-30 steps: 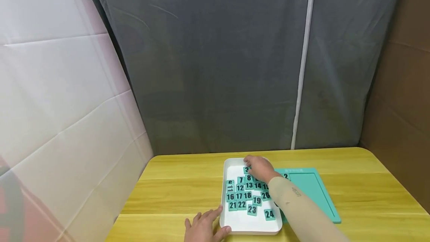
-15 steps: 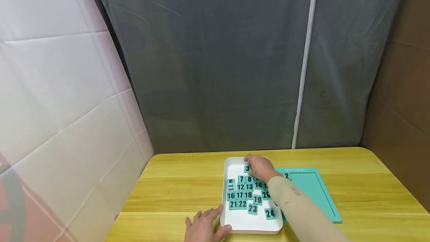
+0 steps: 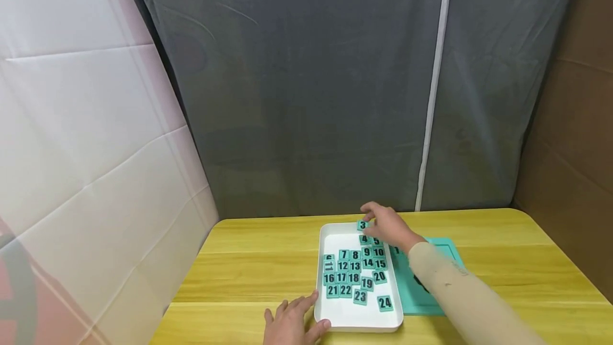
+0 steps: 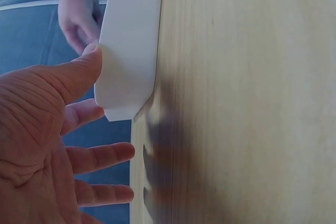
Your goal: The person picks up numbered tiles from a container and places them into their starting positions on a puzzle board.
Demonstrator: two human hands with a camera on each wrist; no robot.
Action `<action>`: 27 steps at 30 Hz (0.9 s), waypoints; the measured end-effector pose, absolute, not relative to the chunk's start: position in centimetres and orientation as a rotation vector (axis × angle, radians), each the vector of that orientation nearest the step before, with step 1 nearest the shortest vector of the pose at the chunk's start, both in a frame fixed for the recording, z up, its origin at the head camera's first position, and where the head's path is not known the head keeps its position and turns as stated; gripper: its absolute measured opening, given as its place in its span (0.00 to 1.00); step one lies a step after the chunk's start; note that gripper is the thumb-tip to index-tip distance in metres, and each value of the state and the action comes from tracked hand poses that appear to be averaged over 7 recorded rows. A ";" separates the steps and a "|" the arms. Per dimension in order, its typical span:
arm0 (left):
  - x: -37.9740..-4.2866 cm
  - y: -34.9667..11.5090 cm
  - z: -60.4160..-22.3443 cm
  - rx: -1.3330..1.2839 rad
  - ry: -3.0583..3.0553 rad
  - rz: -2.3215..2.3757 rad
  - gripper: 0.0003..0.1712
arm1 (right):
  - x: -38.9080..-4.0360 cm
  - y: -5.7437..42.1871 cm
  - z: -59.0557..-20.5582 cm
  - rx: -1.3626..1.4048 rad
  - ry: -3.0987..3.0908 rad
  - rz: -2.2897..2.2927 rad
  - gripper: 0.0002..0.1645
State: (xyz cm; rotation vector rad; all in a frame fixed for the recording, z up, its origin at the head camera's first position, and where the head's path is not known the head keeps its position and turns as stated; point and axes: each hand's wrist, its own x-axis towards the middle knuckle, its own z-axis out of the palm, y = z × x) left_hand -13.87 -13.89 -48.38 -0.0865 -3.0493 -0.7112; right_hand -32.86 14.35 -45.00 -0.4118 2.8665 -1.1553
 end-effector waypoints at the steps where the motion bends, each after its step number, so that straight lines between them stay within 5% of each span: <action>1: -13.9 -13.8 -48.4 -0.085 -3.048 -0.713 0.38 | -32.9 15.7 -44.8 -0.420 2.874 -1.165 0.35; 11: -13.7 -14.3 -48.3 -0.097 -3.027 -0.670 0.38 | -31.6 27.3 -47.2 -0.238 2.942 -0.982 0.38; 27: -13.7 -14.4 -48.2 -0.074 -3.035 -0.685 0.38 | -29.6 25.8 -48.8 -0.470 2.971 -0.792 0.37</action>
